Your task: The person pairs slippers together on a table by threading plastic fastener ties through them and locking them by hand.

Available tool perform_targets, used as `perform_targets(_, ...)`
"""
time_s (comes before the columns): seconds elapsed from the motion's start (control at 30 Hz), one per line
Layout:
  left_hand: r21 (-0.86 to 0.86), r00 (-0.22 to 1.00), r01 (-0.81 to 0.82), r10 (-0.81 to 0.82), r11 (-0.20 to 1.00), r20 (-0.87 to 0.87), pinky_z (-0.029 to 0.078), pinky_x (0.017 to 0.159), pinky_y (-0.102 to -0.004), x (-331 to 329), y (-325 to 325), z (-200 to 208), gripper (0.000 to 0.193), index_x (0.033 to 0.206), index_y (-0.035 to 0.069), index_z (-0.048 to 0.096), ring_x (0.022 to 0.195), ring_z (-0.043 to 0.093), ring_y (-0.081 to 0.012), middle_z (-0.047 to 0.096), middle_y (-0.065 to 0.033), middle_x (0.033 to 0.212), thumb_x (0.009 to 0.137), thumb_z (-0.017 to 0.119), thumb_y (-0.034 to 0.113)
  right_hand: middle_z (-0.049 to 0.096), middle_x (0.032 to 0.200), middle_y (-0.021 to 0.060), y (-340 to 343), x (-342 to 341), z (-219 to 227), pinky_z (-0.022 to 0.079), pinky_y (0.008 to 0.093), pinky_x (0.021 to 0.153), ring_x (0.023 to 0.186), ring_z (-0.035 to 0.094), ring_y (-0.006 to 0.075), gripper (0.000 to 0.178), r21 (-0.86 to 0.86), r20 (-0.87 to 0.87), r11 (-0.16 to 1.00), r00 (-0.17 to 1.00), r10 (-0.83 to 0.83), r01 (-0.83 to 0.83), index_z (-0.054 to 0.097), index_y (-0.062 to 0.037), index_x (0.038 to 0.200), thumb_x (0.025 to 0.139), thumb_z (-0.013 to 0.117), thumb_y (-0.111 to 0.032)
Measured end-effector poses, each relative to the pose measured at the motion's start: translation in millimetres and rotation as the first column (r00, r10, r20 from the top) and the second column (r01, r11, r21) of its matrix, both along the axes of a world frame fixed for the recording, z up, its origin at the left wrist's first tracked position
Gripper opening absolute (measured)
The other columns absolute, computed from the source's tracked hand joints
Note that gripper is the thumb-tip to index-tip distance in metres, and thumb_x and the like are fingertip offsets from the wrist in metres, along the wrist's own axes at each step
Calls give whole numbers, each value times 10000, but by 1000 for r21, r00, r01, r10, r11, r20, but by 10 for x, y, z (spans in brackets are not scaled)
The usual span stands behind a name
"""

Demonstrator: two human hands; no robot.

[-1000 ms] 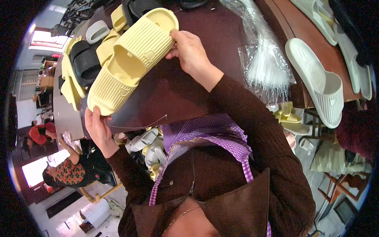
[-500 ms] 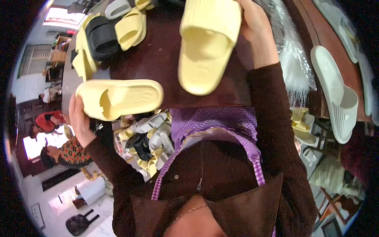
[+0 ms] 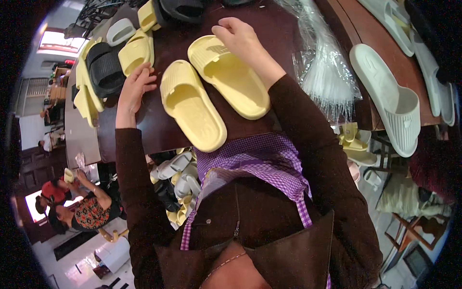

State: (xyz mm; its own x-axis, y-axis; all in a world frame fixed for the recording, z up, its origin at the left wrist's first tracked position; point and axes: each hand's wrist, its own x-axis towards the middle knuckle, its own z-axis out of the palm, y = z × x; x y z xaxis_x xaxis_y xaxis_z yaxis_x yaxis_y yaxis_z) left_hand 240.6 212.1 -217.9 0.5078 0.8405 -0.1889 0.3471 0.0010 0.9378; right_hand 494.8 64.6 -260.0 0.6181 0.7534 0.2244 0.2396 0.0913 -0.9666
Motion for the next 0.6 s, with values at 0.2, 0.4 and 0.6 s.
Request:
perform_targets(0.2,-8,979,77,-77,997,-188,352,447,-179,-110,-137,112,352,1185,3,538,562,474,-37,576,0,773,902,544,214,637,915,62,-62,41,56,475,250,733,815,588,121,319,-61,40,998,999,15,-12,588,32,1080,858,577,-198)
perform_targets(0.4,2,995,-100,100,995,14,171,391,-156,-415,-325,467,311,1142,-1,576,445,278,0,400,69,592,893,546,184,638,946,101,-66,140,-143,489,281,746,828,612,172,249,59,268,993,956,-116,104,625,13,1011,847,574,-168)
perform_targets(0.6,192,936,-351,340,916,87,157,368,-159,-1213,-655,559,378,1256,9,494,426,234,10,310,84,559,935,475,208,630,908,173,-63,31,-114,462,428,812,906,584,336,208,83,428,994,898,-100,71,665,-34,860,786,537,-180)
